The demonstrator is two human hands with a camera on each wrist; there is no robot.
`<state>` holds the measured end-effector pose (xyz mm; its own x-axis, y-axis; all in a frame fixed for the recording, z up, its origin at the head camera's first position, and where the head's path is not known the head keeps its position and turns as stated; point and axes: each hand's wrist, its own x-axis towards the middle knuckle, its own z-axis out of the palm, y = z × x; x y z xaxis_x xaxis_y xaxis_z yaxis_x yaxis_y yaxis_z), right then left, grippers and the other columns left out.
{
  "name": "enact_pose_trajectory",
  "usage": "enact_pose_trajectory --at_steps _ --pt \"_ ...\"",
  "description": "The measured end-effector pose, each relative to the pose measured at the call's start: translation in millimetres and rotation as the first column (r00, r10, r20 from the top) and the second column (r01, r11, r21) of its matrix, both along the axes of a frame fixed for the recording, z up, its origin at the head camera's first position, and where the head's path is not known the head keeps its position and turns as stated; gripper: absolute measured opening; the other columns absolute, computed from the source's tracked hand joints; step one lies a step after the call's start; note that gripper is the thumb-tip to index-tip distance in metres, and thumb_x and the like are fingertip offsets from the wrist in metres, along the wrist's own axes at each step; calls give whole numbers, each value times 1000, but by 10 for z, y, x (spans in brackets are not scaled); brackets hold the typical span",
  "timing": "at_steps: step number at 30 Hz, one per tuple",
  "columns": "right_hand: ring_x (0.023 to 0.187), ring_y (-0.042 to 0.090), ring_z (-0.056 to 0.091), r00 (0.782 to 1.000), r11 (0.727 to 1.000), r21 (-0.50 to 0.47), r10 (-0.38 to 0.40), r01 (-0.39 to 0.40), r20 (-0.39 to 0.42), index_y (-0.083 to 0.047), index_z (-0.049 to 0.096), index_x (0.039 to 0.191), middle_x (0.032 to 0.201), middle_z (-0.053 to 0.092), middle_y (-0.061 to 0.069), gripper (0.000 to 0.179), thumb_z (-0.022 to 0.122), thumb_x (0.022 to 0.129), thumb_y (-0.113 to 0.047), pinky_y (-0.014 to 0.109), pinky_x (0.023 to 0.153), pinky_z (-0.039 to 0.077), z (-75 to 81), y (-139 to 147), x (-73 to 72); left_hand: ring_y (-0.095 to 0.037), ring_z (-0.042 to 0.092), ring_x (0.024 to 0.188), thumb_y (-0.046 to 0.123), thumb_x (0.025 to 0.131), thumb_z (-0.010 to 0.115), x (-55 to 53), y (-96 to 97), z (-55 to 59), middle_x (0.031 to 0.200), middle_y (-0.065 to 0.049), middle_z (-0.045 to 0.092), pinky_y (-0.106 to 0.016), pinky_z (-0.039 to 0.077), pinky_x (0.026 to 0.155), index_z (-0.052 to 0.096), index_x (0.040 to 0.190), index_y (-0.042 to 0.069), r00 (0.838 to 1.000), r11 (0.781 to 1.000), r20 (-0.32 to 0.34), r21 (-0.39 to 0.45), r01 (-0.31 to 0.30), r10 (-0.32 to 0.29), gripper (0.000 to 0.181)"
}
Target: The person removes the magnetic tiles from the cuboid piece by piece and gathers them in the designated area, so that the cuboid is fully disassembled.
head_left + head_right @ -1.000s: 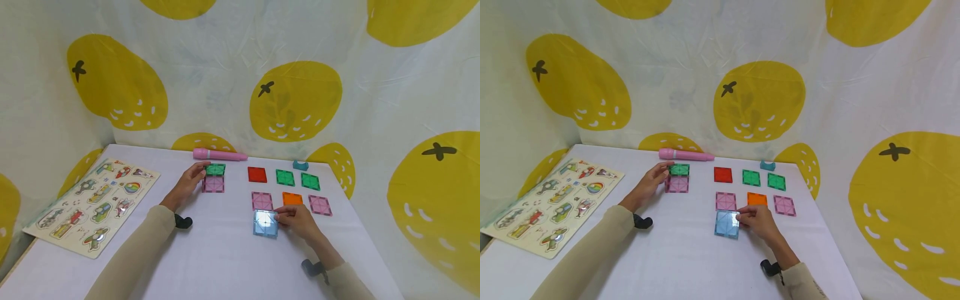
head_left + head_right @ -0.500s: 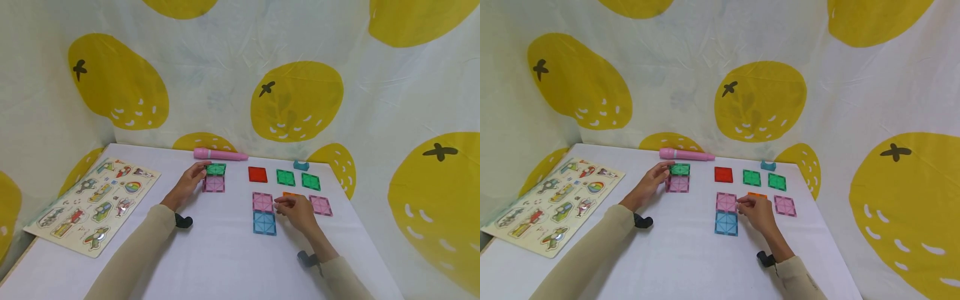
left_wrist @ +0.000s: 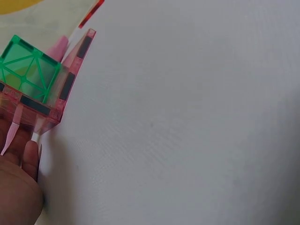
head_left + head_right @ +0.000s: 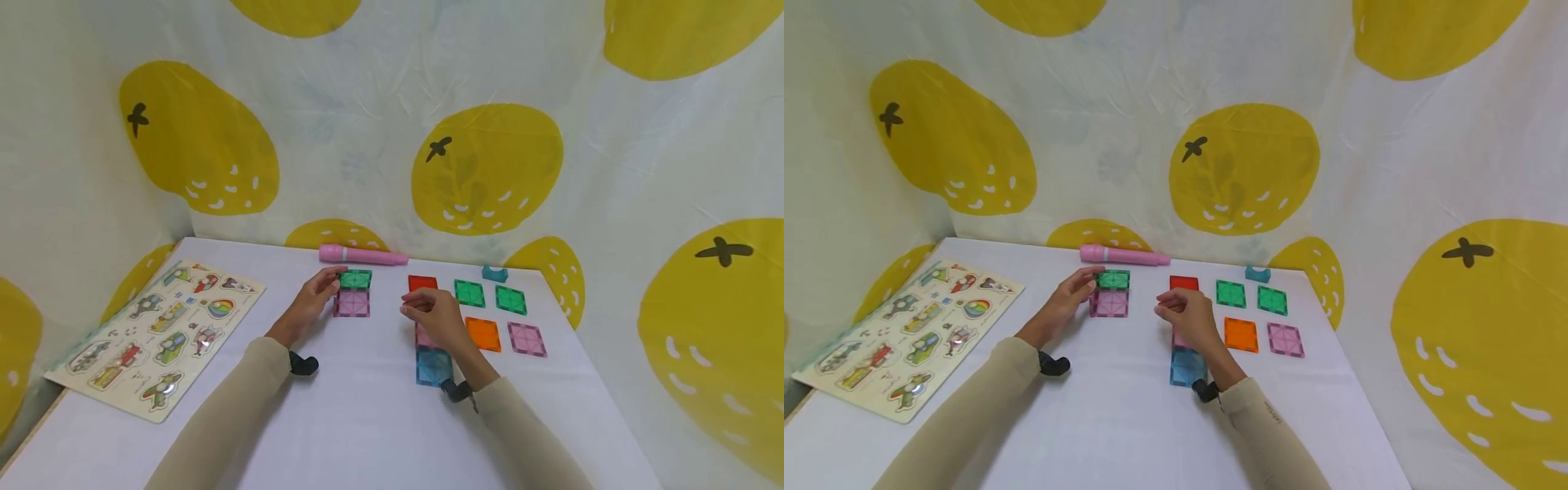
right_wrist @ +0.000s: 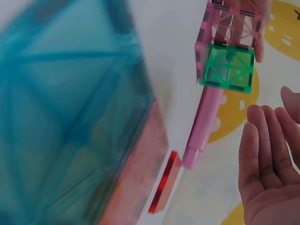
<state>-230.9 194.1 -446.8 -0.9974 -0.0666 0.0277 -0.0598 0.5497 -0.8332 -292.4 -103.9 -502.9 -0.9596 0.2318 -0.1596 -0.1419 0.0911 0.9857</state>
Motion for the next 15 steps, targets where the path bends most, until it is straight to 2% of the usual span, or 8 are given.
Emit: enact_pose_trajectory --at_steps 7,11,15 --pt "100 19 75 992 999 9 48 -48 -113 -21 78 119 115 80 3 26 83 94 -21 38 92 65 -36 -307 -361 -29 32 159 32 113 54 29 15 29 167 0 42 -57 25 133 55 151 38 999 1000 -31 -15 -19 19 38" --pt "107 23 74 991 997 32 71 -68 -110 -19 75 128 126 77 7 33 81 96 -19 42 97 64 -34 -466 -555 -28 37 156 32 112 55 32 24 30 161 -2 48 -56 28 132 57 149 36 998 999 -48 -14 -34 34 36" --pt "109 24 74 989 994 39 102 -99 -102 -14 74 132 127 77 8 33 77 99 -16 41 96 64 -54 -599 -716 -27 40 153 31 113 55 18 37 8 159 -1 51 -55 29 132 58 147 33 998 999 -39 1 -43 43 35"
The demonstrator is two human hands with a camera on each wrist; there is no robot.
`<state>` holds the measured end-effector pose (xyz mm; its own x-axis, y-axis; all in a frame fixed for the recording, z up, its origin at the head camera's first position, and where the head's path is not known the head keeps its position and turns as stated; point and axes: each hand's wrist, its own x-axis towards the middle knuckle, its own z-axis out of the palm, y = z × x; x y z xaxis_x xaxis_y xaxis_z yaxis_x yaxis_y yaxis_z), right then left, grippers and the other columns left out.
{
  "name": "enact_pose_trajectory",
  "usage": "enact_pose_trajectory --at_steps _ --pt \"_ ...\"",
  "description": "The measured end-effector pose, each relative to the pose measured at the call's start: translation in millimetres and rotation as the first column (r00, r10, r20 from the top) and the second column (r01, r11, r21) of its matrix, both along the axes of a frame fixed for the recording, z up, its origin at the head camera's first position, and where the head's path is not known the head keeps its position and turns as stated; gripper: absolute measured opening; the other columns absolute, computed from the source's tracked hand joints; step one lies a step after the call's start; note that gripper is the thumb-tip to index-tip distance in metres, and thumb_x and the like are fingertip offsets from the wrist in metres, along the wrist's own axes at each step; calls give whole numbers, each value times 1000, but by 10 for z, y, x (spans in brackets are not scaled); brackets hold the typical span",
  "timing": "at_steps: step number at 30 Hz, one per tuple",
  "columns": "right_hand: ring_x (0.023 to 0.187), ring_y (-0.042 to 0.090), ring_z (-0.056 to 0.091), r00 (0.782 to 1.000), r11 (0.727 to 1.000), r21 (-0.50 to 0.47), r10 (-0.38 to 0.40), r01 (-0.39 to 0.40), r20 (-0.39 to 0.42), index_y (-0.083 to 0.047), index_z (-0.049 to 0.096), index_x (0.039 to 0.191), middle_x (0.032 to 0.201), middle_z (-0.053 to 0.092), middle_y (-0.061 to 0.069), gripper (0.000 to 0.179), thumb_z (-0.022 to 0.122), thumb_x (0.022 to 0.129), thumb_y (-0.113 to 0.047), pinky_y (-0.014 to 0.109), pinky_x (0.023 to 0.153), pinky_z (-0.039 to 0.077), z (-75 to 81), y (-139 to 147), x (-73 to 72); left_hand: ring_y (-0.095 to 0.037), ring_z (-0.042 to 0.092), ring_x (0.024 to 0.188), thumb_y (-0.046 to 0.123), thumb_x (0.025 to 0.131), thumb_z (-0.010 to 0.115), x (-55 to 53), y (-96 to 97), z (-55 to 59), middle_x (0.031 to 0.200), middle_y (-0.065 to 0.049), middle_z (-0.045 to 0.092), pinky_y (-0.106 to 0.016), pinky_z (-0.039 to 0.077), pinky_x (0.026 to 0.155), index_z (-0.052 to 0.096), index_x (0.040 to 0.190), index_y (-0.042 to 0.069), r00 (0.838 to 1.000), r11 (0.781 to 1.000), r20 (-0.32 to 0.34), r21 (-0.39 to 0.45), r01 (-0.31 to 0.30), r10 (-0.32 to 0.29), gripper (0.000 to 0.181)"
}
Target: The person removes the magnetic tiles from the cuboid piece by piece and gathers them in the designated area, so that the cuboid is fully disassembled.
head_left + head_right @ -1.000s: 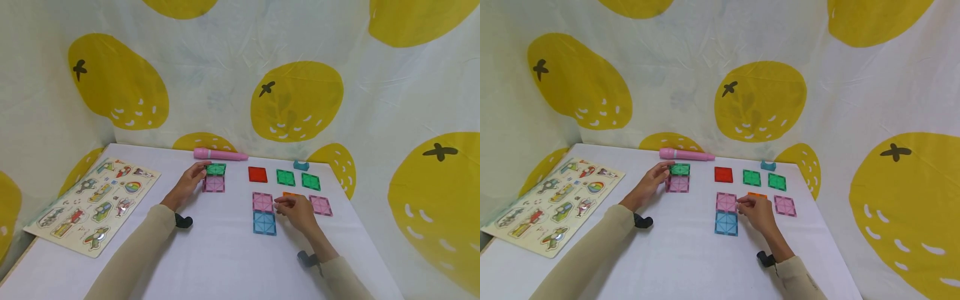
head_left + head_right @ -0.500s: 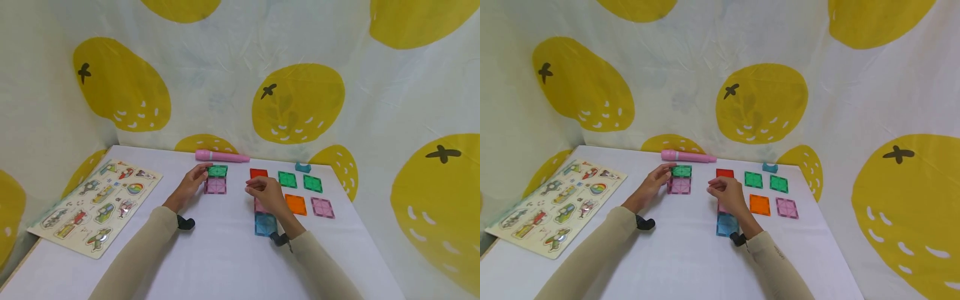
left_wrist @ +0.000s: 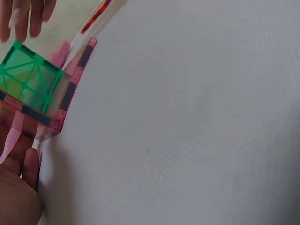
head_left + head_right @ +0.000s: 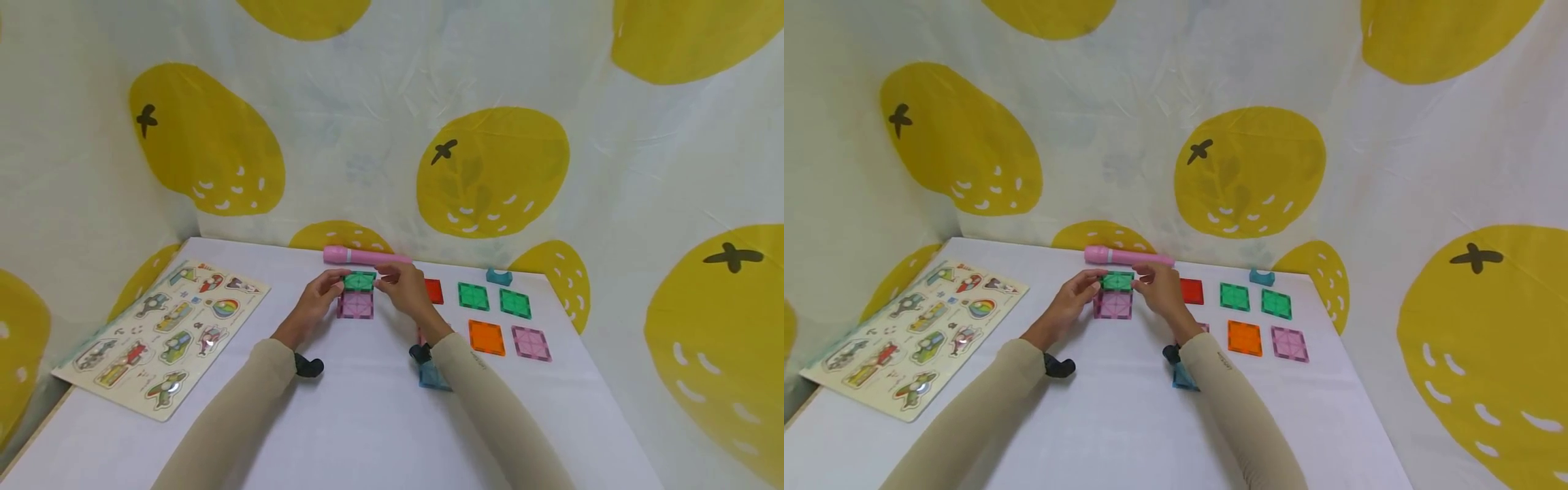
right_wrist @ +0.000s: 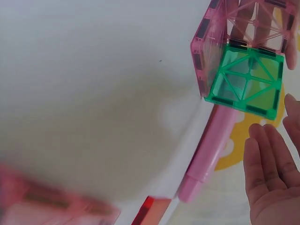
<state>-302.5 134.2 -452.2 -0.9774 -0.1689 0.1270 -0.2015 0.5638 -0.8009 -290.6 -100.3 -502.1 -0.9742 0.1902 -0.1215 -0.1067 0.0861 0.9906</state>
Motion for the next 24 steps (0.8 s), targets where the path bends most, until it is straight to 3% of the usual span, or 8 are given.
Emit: enact_pose_trajectory --at_steps 5,11,24 --pt "104 22 71 1000 1000 22 -15 14 9 -12 78 124 117 78 4 24 75 100 -14 36 92 64 -25 -104 -107 -27 42 151 29 113 53 -7 43 -16 160 0 51 -53 31 132 58 147 32 1000 1000 6 8 -1 1 34" --pt "99 20 70 996 995 52 -91 90 15 -16 82 113 107 79 0 15 74 101 -14 33 87 64 -29 -141 -172 -27 44 151 28 113 54 -3 67 -23 159 -1 53 -54 32 131 59 145 32 1000 1000 -21 8 -2 2 33" --pt "98 25 67 977 976 45 -213 213 7 -15 80 115 106 76 3 15 72 103 -18 36 86 63 -40 44 -212 -27 43 151 24 113 52 0 27 -27 163 1 49 -52 33 130 58 148 31 998 1000 -57 -17 -4 3 36"
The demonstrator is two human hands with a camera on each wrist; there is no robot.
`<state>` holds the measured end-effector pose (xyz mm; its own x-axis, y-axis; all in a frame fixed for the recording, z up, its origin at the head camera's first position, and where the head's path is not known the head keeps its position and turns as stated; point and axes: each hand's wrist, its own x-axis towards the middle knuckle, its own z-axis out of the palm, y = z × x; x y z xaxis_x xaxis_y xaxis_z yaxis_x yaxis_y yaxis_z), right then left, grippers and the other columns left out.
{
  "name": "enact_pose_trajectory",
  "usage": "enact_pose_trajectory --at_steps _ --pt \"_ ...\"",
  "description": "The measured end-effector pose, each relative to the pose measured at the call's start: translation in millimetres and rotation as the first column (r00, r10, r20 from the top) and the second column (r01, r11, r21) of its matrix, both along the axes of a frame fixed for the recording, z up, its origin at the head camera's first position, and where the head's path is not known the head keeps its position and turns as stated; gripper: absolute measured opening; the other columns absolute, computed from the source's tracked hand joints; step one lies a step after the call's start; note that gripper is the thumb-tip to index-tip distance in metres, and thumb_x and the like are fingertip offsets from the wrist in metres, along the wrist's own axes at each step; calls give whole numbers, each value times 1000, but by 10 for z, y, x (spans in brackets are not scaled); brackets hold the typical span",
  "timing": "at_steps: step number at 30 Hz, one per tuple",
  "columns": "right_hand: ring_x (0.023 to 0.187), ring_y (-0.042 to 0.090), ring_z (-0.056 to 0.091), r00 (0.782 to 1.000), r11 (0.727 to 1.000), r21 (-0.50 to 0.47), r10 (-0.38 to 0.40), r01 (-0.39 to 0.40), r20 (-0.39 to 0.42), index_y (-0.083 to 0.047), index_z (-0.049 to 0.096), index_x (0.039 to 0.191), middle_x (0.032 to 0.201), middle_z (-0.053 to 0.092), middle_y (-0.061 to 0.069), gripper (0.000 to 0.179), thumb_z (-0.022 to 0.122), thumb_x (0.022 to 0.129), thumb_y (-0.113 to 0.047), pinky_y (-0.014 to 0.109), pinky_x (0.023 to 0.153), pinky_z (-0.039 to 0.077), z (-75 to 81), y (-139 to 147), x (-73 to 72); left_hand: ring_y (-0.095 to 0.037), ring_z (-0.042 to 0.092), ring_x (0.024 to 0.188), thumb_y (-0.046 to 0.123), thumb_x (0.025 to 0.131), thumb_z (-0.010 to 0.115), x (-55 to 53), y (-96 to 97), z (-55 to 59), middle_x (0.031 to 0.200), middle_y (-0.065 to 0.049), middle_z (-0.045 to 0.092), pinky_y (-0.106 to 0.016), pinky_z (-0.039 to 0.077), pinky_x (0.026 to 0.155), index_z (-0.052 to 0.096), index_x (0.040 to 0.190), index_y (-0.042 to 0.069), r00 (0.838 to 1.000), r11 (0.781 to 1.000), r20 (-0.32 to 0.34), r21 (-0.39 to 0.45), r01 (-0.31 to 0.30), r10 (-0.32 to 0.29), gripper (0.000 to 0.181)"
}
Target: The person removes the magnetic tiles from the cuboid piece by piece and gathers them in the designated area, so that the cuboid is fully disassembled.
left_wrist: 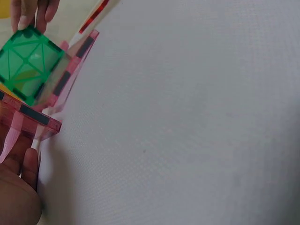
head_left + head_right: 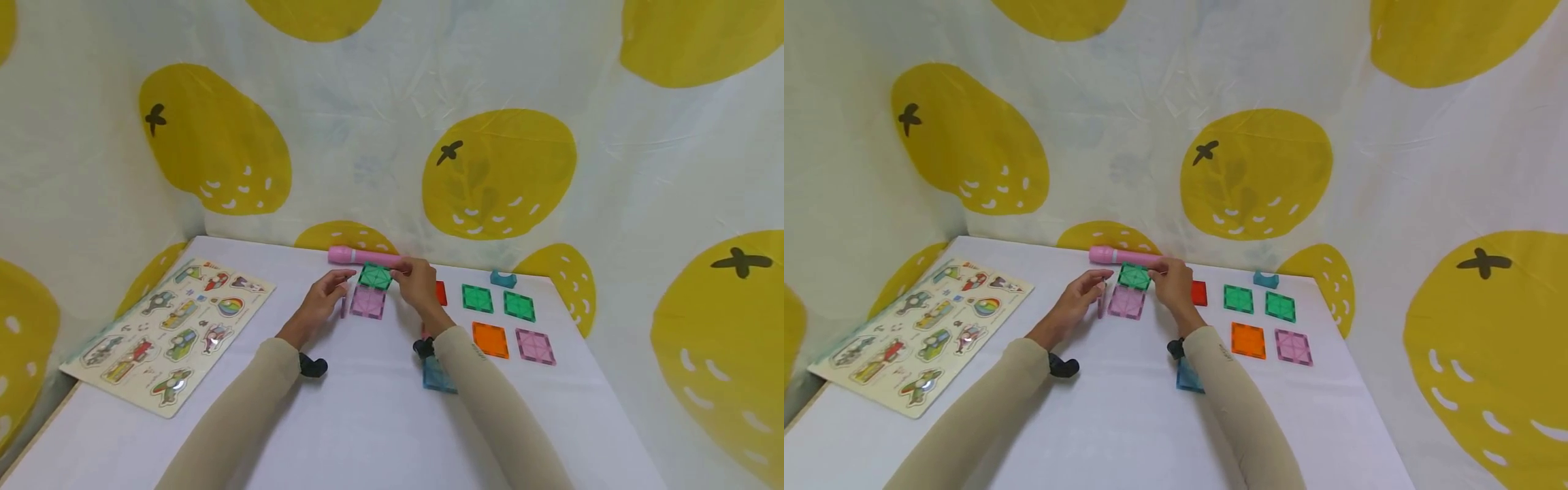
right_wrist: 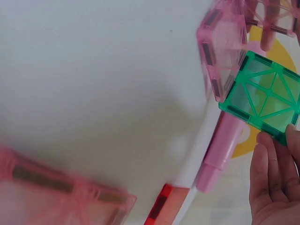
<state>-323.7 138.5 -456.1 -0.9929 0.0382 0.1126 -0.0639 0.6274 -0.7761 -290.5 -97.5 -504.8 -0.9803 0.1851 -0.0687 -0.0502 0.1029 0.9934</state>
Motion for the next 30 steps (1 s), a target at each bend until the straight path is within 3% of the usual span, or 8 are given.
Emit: enact_pose_trajectory --at_steps 7,12,21,30 --pt "95 23 70 999 999 -41 8 -6 33 -16 81 111 103 76 3 12 73 102 -18 33 79 61 -25 13 -3 -27 42 153 25 114 53 17 -32 30 164 -1 48 -53 32 131 57 149 29 1000 1000 -14 4 10 -10 36" --pt "92 21 74 999 998 -44 40 -39 11 -16 82 106 101 79 2 10 73 101 -15 33 79 62 -80 -79 7 -27 39 156 26 113 53 11 -23 19 165 -2 47 -53 31 131 56 150 28 1000 1000 -10 7 21 -21 37" --pt "96 21 69 997 998 43 39 -35 -74 -14 81 112 103 78 1 13 72 103 -17 36 88 64 -84 -230 17 -28 44 153 29 113 53 4 -49 2 161 -6 51 -54 35 129 56 150 27 1000 1000 4 -4 2 -2 37" --pt "97 22 71 984 989 96 124 -112 -126 -12 81 111 105 81 3 13 72 102 -12 37 91 63 -95 -258 59 -26 41 156 29 114 52 13 -60 9 164 0 49 -54 32 131 56 150 30 1000 1000 17 4 2 -2 36"
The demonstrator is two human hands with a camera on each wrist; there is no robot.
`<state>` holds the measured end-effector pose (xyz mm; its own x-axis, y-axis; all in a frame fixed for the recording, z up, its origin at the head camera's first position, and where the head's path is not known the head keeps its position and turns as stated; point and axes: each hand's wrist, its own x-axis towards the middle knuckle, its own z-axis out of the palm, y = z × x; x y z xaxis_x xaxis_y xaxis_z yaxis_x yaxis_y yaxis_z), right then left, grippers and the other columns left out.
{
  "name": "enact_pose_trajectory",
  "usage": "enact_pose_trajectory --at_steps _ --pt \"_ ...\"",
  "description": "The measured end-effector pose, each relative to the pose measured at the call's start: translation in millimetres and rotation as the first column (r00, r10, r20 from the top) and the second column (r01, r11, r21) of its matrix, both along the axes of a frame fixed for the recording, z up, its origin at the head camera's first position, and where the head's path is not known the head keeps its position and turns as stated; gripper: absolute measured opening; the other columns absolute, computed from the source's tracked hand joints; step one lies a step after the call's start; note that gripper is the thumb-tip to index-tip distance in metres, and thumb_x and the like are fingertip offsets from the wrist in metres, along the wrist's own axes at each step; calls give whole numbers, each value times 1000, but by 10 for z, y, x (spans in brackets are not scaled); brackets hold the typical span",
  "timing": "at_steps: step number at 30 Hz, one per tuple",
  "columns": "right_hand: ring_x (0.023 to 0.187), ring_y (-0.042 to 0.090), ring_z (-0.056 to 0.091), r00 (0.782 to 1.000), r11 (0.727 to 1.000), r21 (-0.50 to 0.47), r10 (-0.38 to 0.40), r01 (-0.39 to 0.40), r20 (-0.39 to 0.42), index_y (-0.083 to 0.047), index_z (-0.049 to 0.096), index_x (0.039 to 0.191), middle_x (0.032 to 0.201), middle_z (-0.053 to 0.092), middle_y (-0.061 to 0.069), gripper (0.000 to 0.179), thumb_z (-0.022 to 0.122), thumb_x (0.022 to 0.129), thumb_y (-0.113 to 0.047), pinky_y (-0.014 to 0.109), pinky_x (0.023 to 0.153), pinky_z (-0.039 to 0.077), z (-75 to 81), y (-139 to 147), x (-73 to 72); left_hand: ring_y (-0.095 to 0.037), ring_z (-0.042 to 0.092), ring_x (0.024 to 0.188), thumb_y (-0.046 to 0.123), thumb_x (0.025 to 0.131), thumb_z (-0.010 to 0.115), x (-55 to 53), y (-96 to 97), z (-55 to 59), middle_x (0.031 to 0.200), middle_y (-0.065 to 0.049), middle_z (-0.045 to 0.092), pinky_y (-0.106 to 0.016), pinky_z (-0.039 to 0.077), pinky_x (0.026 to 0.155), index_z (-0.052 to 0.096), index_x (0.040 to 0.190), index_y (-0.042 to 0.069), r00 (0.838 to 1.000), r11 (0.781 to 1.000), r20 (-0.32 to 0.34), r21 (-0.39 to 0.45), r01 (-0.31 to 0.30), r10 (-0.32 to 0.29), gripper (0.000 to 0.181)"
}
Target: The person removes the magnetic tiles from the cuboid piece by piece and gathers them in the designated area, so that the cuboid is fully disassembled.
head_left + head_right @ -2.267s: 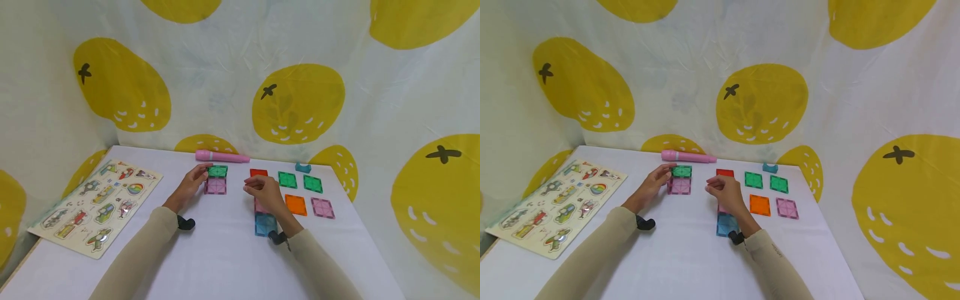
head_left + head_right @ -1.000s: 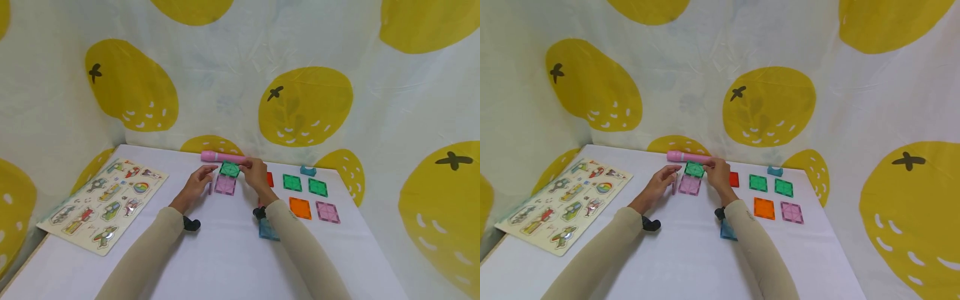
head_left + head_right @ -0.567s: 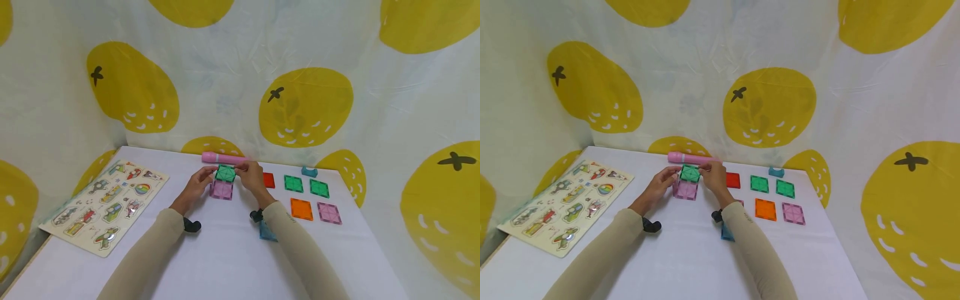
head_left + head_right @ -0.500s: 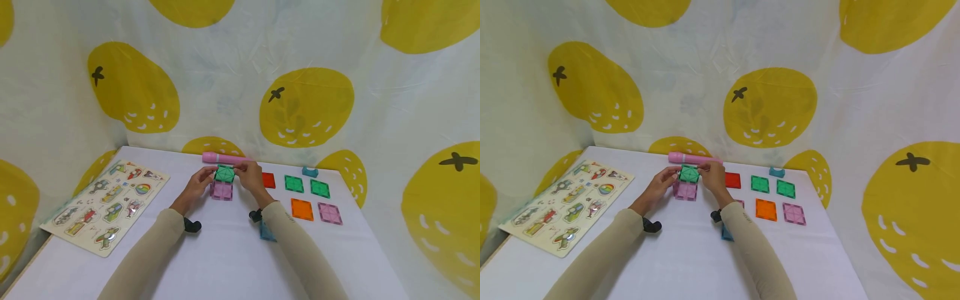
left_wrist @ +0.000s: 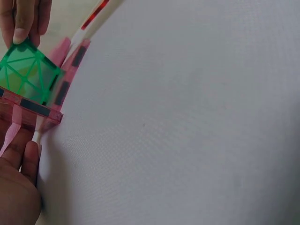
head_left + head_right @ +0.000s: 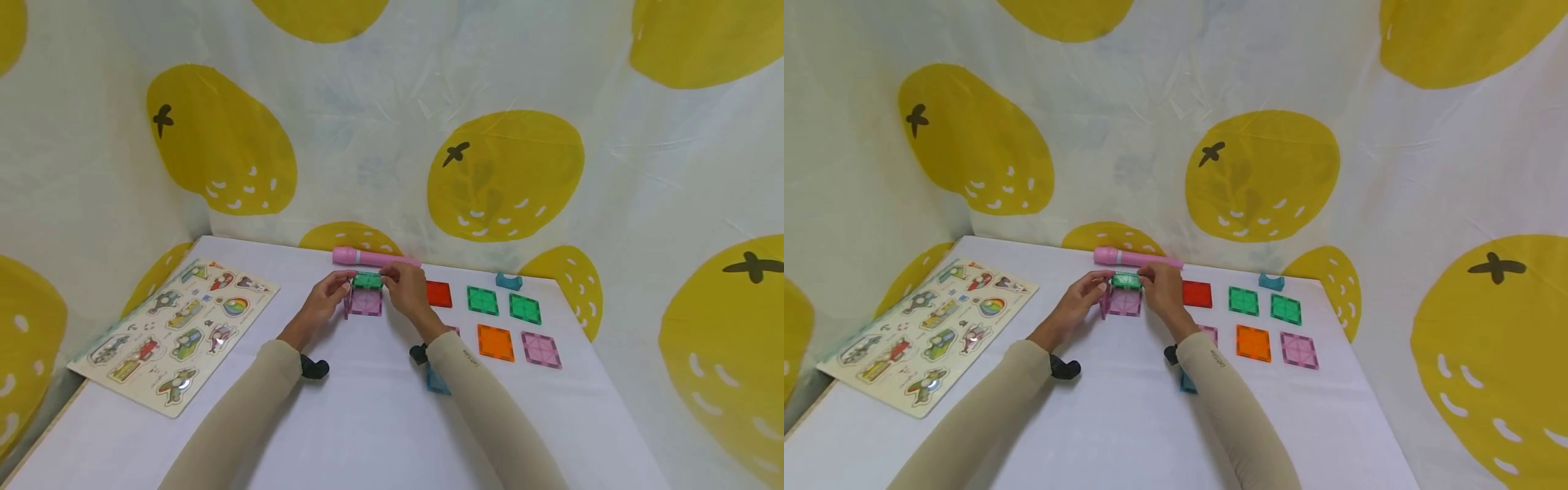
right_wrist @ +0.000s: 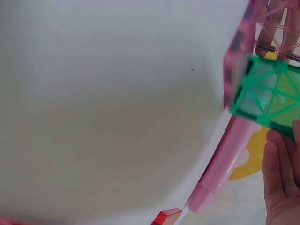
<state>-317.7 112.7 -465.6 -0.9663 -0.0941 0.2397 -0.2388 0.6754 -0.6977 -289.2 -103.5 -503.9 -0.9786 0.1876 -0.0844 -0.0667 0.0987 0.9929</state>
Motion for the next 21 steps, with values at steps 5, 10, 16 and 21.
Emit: enact_pose_trajectory --at_steps 5,10,16,21 --pt "96 21 70 1000 1000 -29 -10 11 23 -15 81 110 105 80 2 12 71 102 -12 37 90 64 8 2 23 -28 45 153 30 113 53 6 15 21 161 -3 52 -53 32 131 57 149 31 1000 1000 11 2 -4 4 36" --pt "98 22 70 998 995 -88 -41 45 38 -15 81 111 105 79 2 13 71 102 -13 39 91 64 -20 11 38 -29 45 153 30 113 53 14 27 9 161 -5 51 -55 31 131 56 150 29 1000 1000 8 8 5 -5 37" --pt "97 25 69 996 987 -136 -79 83 34 -10 80 112 103 79 5 13 71 102 -12 39 86 64 -44 30 5 -29 42 155 30 114 52 0 18 -9 165 -1 47 -54 30 131 56 150 32 1000 1000 15 -2 5 -5 36" --pt "93 25 70 986 967 -198 -146 159 78 -9 80 113 101 77 7 15 72 102 -14 35 81 64 -30 57 -39 -28 42 155 28 114 52 4 12 -1 166 -1 46 -53 31 131 57 148 33 1000 1000 18 -9 -4 4 35"
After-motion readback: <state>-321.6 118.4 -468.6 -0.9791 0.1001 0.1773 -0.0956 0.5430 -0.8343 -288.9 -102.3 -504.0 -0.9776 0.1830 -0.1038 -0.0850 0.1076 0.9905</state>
